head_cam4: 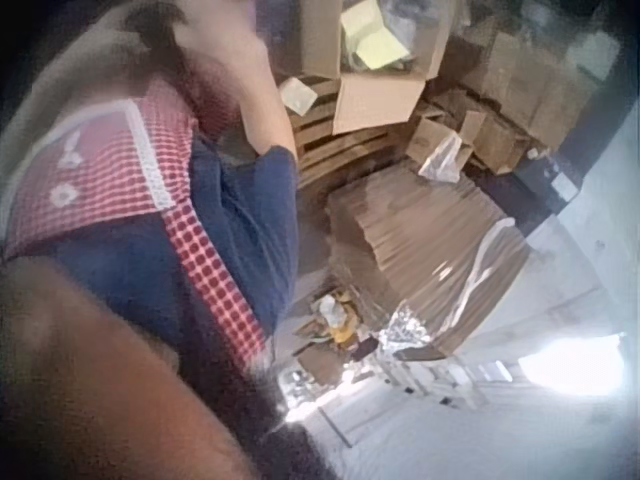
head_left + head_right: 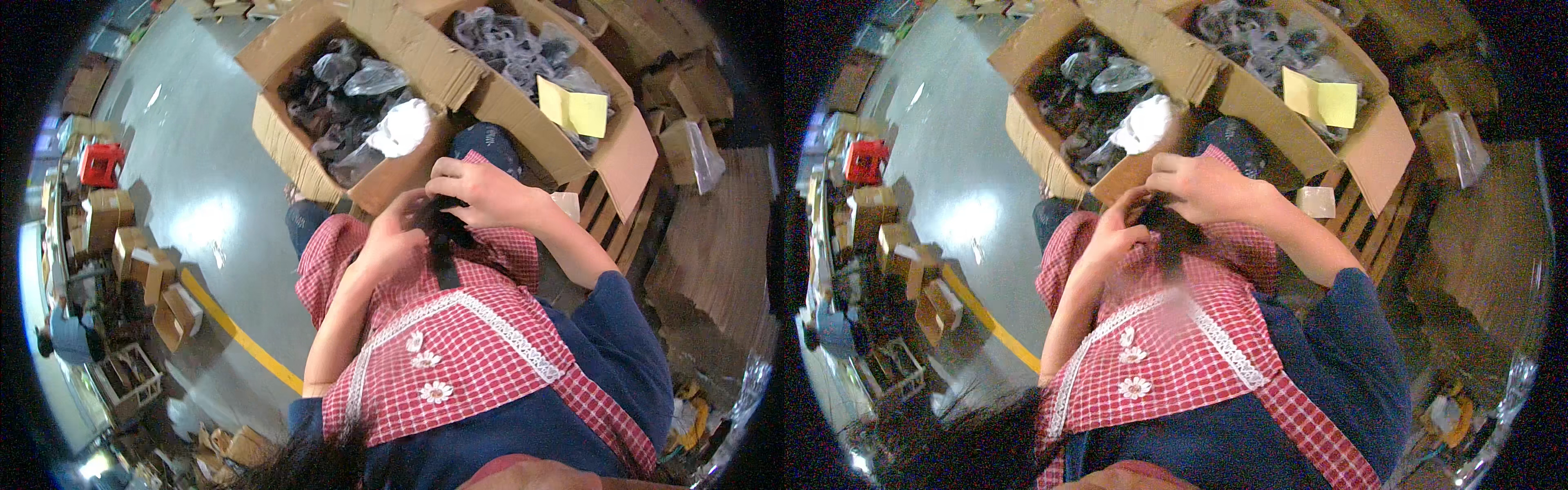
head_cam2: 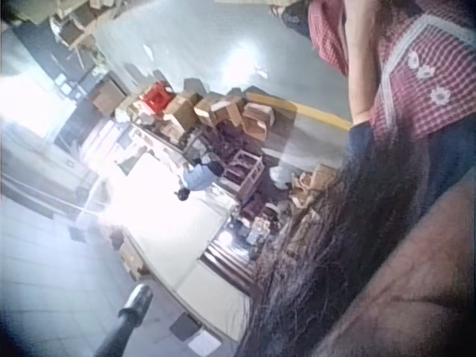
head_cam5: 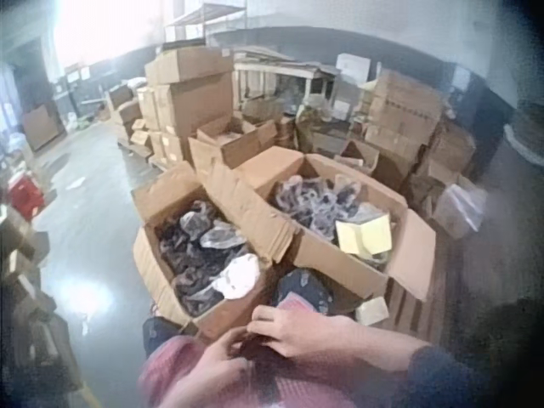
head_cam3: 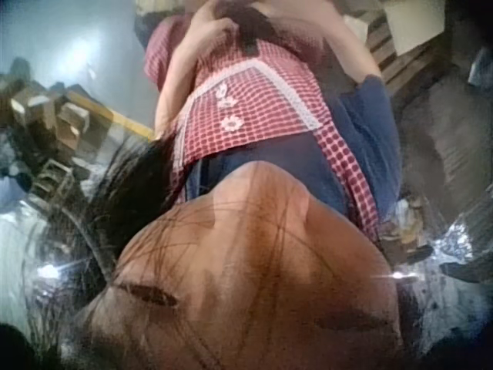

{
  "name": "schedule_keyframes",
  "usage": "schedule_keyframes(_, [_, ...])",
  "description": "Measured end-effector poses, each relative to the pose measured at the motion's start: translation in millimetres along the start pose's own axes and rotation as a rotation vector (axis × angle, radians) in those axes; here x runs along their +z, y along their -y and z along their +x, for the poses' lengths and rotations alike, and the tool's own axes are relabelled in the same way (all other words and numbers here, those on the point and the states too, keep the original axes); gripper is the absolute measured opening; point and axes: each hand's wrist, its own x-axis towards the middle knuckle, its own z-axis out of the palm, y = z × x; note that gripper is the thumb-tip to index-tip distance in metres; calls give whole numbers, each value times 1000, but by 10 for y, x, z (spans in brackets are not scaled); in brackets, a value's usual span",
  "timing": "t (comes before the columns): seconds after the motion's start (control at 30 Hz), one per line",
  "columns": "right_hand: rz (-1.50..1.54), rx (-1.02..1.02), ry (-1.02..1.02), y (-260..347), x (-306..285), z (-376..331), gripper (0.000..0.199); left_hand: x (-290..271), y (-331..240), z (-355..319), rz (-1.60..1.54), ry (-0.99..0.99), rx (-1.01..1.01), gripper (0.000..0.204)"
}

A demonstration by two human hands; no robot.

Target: The person wipes black metal brackets with a white cloth, places them into plastic bags, and seals the bags with adhesive labels while sitting among cardboard boxes.

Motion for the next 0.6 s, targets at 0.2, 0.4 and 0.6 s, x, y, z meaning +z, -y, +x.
schedule_keyframes(0.2, [1,307,-87,-238,-135,-418,23,160,-35,93,-99,-131,-132,36])
schedule_keyframes(0.4, [677,860,-305,-238,106,-805,30,197,-33,33,-76,-88,-91,29])
schedule_keyframes(0.6, [1231,992,-735,-424,261,-953,29,-435,353,551,561,-211,136,23])
